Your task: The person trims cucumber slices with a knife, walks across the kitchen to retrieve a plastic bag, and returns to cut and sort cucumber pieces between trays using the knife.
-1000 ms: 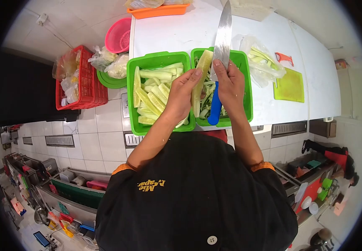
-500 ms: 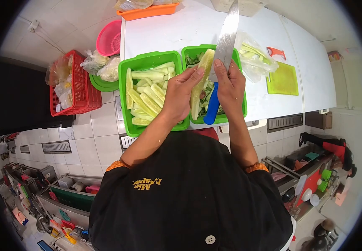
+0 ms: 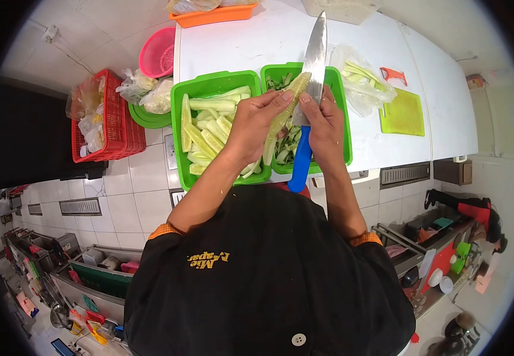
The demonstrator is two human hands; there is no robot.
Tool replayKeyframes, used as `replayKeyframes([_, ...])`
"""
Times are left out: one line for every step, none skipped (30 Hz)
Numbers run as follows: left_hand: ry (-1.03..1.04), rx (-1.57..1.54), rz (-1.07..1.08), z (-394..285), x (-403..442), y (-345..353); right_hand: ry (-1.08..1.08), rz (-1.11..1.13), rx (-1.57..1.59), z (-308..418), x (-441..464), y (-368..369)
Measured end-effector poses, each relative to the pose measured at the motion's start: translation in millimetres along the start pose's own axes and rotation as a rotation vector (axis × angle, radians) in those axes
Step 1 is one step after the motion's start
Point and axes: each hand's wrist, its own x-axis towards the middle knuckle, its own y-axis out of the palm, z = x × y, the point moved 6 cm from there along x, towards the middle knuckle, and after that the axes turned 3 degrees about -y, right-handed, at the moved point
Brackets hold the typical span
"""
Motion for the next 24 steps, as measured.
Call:
replayKeyframes([-0.019,0.010,0.002,-1.9,0.6,-0.9,0.032,0.017,0.051,-1.5,-1.3,1.0])
replayKeyframes([-0.037,0.021,0.004,-4.0,1.5,-1.4,0.064,0.033,0.102,-2.9,-2.1,2.0])
replayKeyframes([-0.039,0.037,-0.001,-6.5,2.2,-2.0,0.097,0.048,0.154,-4.7,-3.0,3.2])
replayKeyframes([-0.042,0.053,-0.006,-9.0,2.8,-2.4,0.060,0.082,0.108,-3.5,-3.0,3.9])
replayKeyframes([-0.044,0.068,-0.010,-11.8,3.6,-2.5,0.022,0.115,0.062,-2.9,-2.9,3.7])
replayKeyframes([-0.046,0.088,0.002,-15.3,4.1,-1.1,-0.015,0.149,0.017,-1.9,-2.8,4.2])
replayKeyframes([-0.048,0.108,0.014,-18.4,4.0,0.3,0.002,0.152,0.031,-2.9,-3.1,4.0])
replayKeyframes([-0.051,0.127,0.025,-19.8,4.0,0.6,0.021,0.156,0.045,-3.7,-3.7,4.0])
replayKeyframes([-0.055,0.129,0.040,-19.8,4.7,0.4,0.038,0.158,0.059,-4.7,-4.1,3.8])
replayKeyframes([-0.058,0.131,0.056,-20.0,5.6,0.2,0.026,0.158,0.052,-4.8,-3.0,3.0])
replayKeyframes([-0.061,0.134,0.072,-20.3,6.6,-0.1,0.014,0.156,0.045,-5.5,-1.1,2.2])
replayKeyframes([-0.082,0.133,0.092,-19.1,7.6,-0.5,0.003,0.154,0.038,-5.7,-0.2,1.2])
replayKeyframes([-0.102,0.133,0.113,-17.8,9.2,-1.3,0.085,0.091,0.132,-9.7,0.3,-2.5])
replayKeyframes([-0.121,0.132,0.133,-16.3,11.1,-2.8,0.167,0.031,0.226,-12.6,0.6,-6.0])
replayKeyframes([-0.135,0.024,0.268,-12.0,14.5,-4.6,0.248,-0.027,0.319,-14.8,1.2,-8.9])
replayKeyframes([-0.146,-0.083,0.402,-5.4,18.7,-11.9,0.219,-0.036,0.302,-9.0,4.7,-11.7])
replayKeyframes([-0.158,-0.187,0.537,0.6,20.2,-15.5,0.187,-0.047,0.286,-2.1,9.1,-15.3])
replayKeyframes([-0.091,-0.266,0.561,2.8,21.0,-15.6,0.155,-0.062,0.270,2.2,11.9,-18.2])
replayKeyframes([-0.028,-0.347,0.585,6.7,19.3,-11.1,0.132,-0.064,0.256,2.8,13.4,-19.6])
replayKeyframes([0.034,-0.430,0.609,9.6,16.2,-5.4,0.112,-0.068,0.239,2.7,14.8,-21.6])
replayKeyframes([0.041,-0.452,0.565,12.6,12.8,0.9,0.091,-0.069,0.222,3.0,15.8,-23.3])
replayKeyframes([0.051,-0.473,0.518,12.4,7.6,8.4,0.085,-0.070,0.213,2.3,16.0,-23.9])
replayKeyframes([0.062,-0.495,0.469,10.3,4.0,12.7,0.082,-0.069,0.204,0.9,15.5,-23.3])
replayKeyframes([0.057,-0.421,0.431,8.9,1.6,14.9,0.081,-0.066,0.196,-0.8,13.9,-22.1])
